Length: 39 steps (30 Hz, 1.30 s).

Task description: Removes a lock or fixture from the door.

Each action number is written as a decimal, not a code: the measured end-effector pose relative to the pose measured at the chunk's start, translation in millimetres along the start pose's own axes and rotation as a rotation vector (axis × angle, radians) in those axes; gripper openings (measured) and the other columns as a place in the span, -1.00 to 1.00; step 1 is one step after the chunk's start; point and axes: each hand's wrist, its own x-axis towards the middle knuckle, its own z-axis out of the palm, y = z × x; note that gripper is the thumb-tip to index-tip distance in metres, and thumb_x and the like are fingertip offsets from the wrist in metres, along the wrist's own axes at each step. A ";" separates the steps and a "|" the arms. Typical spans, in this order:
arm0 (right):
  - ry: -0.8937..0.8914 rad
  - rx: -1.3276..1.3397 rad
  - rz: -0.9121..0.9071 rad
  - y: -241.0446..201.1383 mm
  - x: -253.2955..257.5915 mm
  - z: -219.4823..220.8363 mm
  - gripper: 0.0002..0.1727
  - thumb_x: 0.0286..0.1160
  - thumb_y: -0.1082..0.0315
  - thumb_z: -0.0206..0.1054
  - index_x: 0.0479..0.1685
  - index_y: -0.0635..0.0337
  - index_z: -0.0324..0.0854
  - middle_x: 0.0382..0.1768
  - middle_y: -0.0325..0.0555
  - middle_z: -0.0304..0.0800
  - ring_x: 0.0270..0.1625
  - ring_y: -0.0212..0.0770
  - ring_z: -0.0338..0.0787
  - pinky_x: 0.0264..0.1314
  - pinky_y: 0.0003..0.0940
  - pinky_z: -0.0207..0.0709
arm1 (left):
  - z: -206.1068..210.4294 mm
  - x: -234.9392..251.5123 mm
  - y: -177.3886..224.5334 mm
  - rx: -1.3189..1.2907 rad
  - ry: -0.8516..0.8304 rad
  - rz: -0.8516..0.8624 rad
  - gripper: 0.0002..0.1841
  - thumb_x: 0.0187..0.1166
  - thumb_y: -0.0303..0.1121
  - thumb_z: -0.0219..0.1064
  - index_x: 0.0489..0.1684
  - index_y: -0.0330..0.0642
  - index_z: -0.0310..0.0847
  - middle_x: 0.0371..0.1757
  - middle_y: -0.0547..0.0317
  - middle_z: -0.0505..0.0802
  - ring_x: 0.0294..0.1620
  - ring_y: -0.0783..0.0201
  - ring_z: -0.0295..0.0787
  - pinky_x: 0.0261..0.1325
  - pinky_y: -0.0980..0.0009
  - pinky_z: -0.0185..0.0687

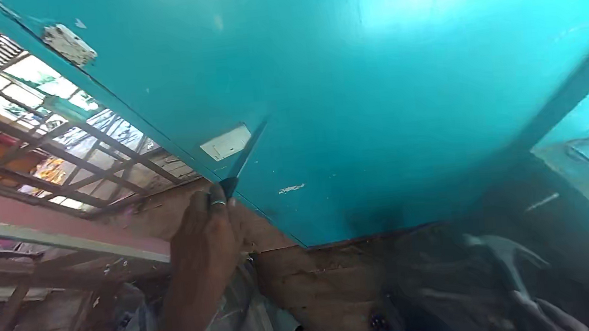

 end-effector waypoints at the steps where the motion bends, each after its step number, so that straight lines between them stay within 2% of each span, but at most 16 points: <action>1: -0.085 -0.023 -0.044 -11.4 16.8 11.2 -0.34 0.74 -0.24 0.07 0.30 0.23 0.56 -0.26 -0.05 0.75 -0.35 -0.18 0.77 -0.22 -0.05 0.75 | -3.7 -0.9 -3.1 0.059 0.000 -0.029 -0.51 0.80 -0.20 0.06 0.49 -0.40 0.55 0.22 -0.40 0.74 0.07 -0.37 0.79 -0.05 -0.24 0.74; 4: -0.268 -0.139 -0.175 -54.5 53.0 38.2 -0.34 0.69 -0.21 0.18 0.37 0.23 0.55 -0.23 0.06 0.78 -0.31 -0.05 0.79 -0.18 0.06 0.73 | -16.9 -3.6 -6.0 0.148 -0.012 -0.128 -0.52 0.78 -0.24 0.06 0.48 -0.40 0.57 0.19 -0.40 0.73 0.02 -0.38 0.79 -0.10 -0.27 0.72; 8: -0.467 -0.275 -0.374 -115.0 89.2 66.4 -0.36 0.65 -0.21 0.24 0.35 0.19 0.58 -0.29 0.03 0.78 -0.36 -0.06 0.78 -0.21 0.05 0.72 | -30.5 11.3 3.3 0.213 -0.041 -0.195 -0.56 0.74 -0.25 0.12 0.37 -0.39 0.65 0.10 -0.35 0.77 -0.08 -0.30 0.83 -0.18 -0.22 0.73; 13: -0.677 -0.306 -0.576 -171.4 113.7 99.0 -0.35 0.63 -0.25 0.23 0.28 0.19 0.58 -0.42 -0.09 0.73 -0.48 -0.18 0.72 -0.36 -0.11 0.69 | -34.3 15.0 18.6 0.259 -0.086 -0.275 -0.57 0.75 -0.20 0.13 0.38 -0.29 0.68 0.02 -0.25 0.78 -0.14 -0.24 0.83 -0.22 -0.19 0.72; 16: -0.680 -0.289 -0.726 -196.8 113.7 124.7 -0.31 0.55 -0.34 0.23 0.21 0.14 0.62 -0.46 -0.18 0.71 -0.51 -0.26 0.70 -0.44 -0.18 0.66 | -25.8 16.1 21.9 0.326 -0.024 -0.252 -0.55 0.72 -0.21 0.13 0.36 -0.33 0.69 -0.03 -0.27 0.78 -0.17 -0.25 0.82 -0.29 -0.16 0.71; 20: -0.713 -0.042 -0.940 -232.4 103.0 149.2 -0.32 0.54 -0.33 0.29 0.20 0.15 0.60 -0.40 -0.25 0.72 -0.50 -0.40 0.67 -0.49 -0.39 0.63 | -17.5 25.4 22.1 0.372 -0.077 -0.288 -0.51 0.77 -0.18 0.07 0.51 -0.30 0.60 0.03 -0.25 0.77 -0.15 -0.22 0.83 -0.29 -0.14 0.73; 22: -0.964 0.210 -0.890 -243.0 104.8 171.8 -0.37 0.60 -0.26 0.29 0.27 0.12 0.52 -0.26 -0.17 0.77 -0.39 -0.30 0.77 -0.38 -0.34 0.75 | -15.7 27.1 21.2 0.387 -0.062 -0.273 -0.52 0.75 -0.20 0.08 0.47 -0.30 0.63 0.01 -0.24 0.78 -0.19 -0.20 0.84 -0.34 -0.09 0.74; 24: -1.113 0.386 -0.773 -241.2 103.4 202.6 -0.45 0.58 -0.24 0.34 0.07 0.11 0.63 -0.40 -0.16 0.76 -0.47 -0.26 0.75 -0.40 -0.28 0.74 | -16.7 25.7 22.7 0.403 -0.060 -0.248 -0.57 0.72 -0.22 0.12 0.37 -0.31 0.66 -0.04 -0.23 0.75 -0.21 -0.18 0.82 -0.37 -0.05 0.71; 25: -1.069 0.427 -0.742 -242.8 97.0 213.5 -0.50 0.57 -0.20 0.37 -0.06 0.10 0.64 -0.52 -0.20 0.72 -0.56 -0.28 0.72 -0.48 -0.30 0.71 | -18.1 25.3 24.5 0.416 -0.075 -0.246 -0.58 0.72 -0.22 0.12 0.35 -0.31 0.65 -0.04 -0.22 0.73 -0.21 -0.18 0.81 -0.38 -0.04 0.70; 27: -0.940 0.537 -0.832 -265.1 88.8 226.9 -0.59 0.59 -0.11 0.40 -0.11 0.07 0.62 -0.58 -0.24 0.68 -0.62 -0.30 0.69 -0.54 -0.33 0.70 | -20.9 29.3 27.0 0.447 -0.080 -0.232 -0.56 0.74 -0.22 0.09 0.36 -0.35 0.65 -0.04 -0.24 0.74 -0.25 -0.17 0.82 -0.44 -0.01 0.70; 30: -0.736 0.819 -1.206 -316.2 84.5 232.0 -0.77 0.63 0.09 0.42 0.10 -0.09 0.67 -0.35 -0.25 0.83 -0.39 -0.22 0.85 -0.25 -0.23 0.87 | -22.2 31.3 27.6 0.486 -0.071 -0.206 -0.56 0.76 -0.18 0.10 0.27 -0.35 0.71 -0.04 -0.24 0.77 -0.30 -0.15 0.84 -0.49 0.06 0.70; 32: -0.569 1.036 -1.298 -344.5 74.5 244.9 -0.91 0.65 0.19 0.40 -0.05 -0.11 0.62 -0.50 -0.29 0.74 -0.55 -0.28 0.73 -0.46 -0.29 0.76 | -20.9 30.7 25.9 0.495 -0.070 -0.204 -0.56 0.76 -0.17 0.11 0.22 -0.34 0.75 -0.05 -0.24 0.79 -0.34 -0.12 0.84 -0.52 0.09 0.69; 34: -0.554 1.078 -1.202 -345.5 67.0 275.1 -0.92 0.64 0.27 0.39 -0.19 -0.04 0.60 -0.61 -0.31 0.66 -0.64 -0.32 0.66 -0.55 -0.31 0.70 | -22.5 30.6 25.4 0.515 -0.096 -0.197 -0.59 0.77 -0.16 0.10 0.17 -0.30 0.75 -0.09 -0.18 0.77 -0.35 -0.08 0.82 -0.55 0.13 0.66; 36: -0.598 0.778 -1.020 -335.8 67.5 311.8 -0.86 0.53 0.27 0.43 -0.21 0.14 0.63 -0.63 -0.31 0.68 -0.68 -0.36 0.66 -0.61 -0.34 0.68 | -27.4 34.6 26.7 0.511 -0.149 -0.201 -0.59 0.77 -0.18 0.10 0.23 -0.29 0.73 -0.08 -0.15 0.75 -0.33 -0.05 0.81 -0.54 0.15 0.65; 38: -0.734 0.409 -0.851 -336.3 66.4 335.4 -0.74 0.51 0.23 0.42 -0.08 0.25 0.61 -0.60 -0.27 0.68 -0.69 -0.33 0.66 -0.62 -0.33 0.68 | -31.1 35.1 33.2 0.453 -0.279 -0.253 -0.55 0.80 -0.16 0.07 0.36 -0.33 0.65 0.03 -0.20 0.72 -0.21 -0.10 0.81 -0.39 0.09 0.71; 39: -0.767 0.388 -0.841 -335.8 61.8 340.6 -0.75 0.51 0.24 0.42 -0.08 0.26 0.60 -0.59 -0.27 0.67 -0.69 -0.33 0.65 -0.64 -0.34 0.67 | -29.4 32.7 34.7 0.423 -0.303 -0.266 -0.55 0.81 -0.17 0.06 0.36 -0.36 0.63 0.09 -0.26 0.74 -0.19 -0.13 0.84 -0.33 0.05 0.75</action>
